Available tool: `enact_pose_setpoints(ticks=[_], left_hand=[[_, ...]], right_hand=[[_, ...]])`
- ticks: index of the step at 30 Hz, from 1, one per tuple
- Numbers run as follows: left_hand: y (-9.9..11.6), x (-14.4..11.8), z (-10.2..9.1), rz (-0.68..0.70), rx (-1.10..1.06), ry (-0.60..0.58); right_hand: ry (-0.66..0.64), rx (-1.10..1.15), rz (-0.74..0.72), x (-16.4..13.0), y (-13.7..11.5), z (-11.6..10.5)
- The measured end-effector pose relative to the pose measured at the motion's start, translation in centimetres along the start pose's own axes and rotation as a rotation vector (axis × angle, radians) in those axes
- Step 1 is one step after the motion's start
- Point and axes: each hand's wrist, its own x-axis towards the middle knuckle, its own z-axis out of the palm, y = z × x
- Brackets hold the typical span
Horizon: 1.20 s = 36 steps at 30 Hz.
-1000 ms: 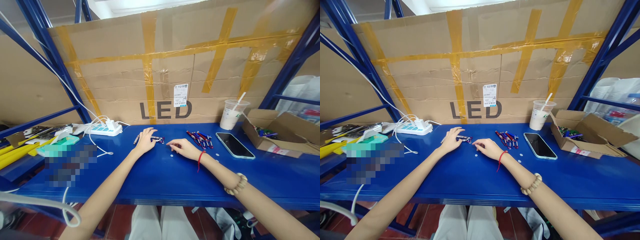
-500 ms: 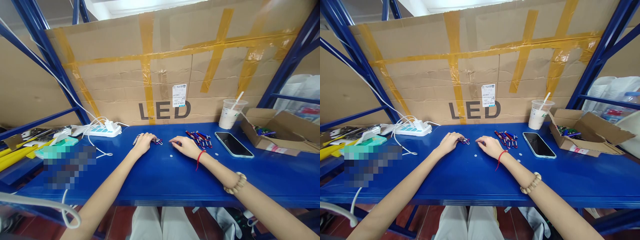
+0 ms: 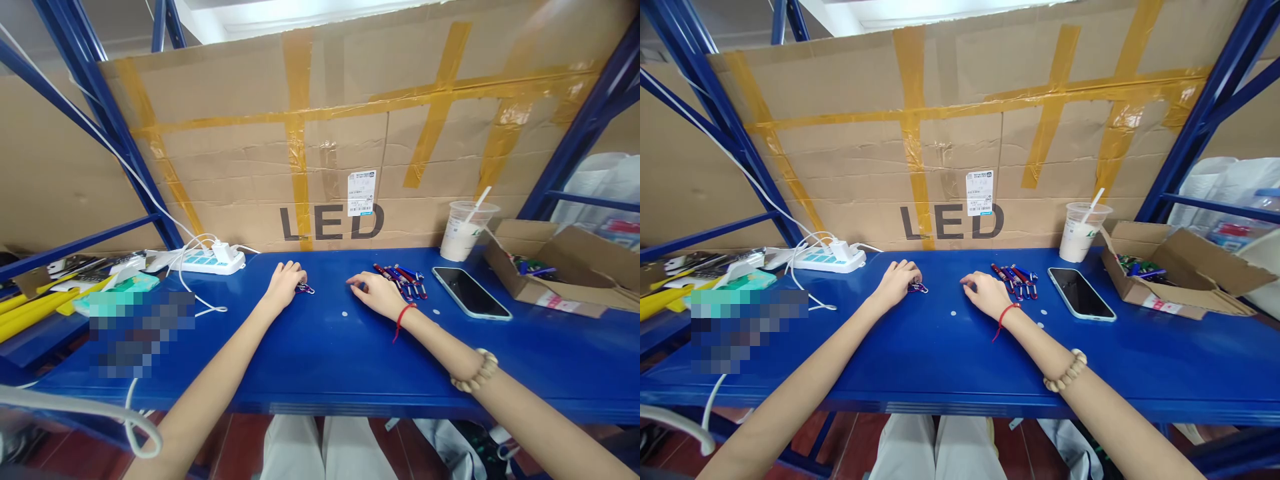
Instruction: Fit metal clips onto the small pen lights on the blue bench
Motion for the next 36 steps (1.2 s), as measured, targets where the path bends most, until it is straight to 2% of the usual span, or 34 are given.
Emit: enact_pose_setpoints(ticks=[8, 11, 15, 19, 23, 28, 32, 36], left_hand=[[-0.6, 0.0, -0.7, -0.048, 0.017, 0.036], [-1.2, 0.0, -1.1, -0.158, 0.024, 0.114], [-1.9, -0.1, -1.5, -0.385, -0.019, 0.215], [-2.3, -0.3, -1.0, -0.551, -0.014, 0.150], [-2.6, -0.3, -0.4, -0.621, -0.082, 0.012], [-3.0, -0.1, -0.3, -0.665, -0.189, -0.097], [-3.2, -0.3, -1.0, -0.683, -0.114, -0.113], [-3.3, -0.6, -1.6, -0.606, -0.012, -0.089]], right_hand=[[0.016, 0.007, -0.026, 0.1, 0.1, 0.2], [0.009, 0.009, -0.019, 0.1, 0.0, 0.2], [0.003, 0.011, -0.020, 0.1, 0.0, 0.2], [-0.005, 0.017, -0.022, 0.1, 0.0, 0.1], [-0.009, 0.017, -0.018, 0.0, -0.2, -0.1], [-0.024, 0.012, 0.000, -0.2, -0.6, -0.5], [-0.028, 0.018, 0.006, -0.2, -0.7, -0.6], [-0.035, 0.032, -0.002, -0.2, -0.6, -0.5]])
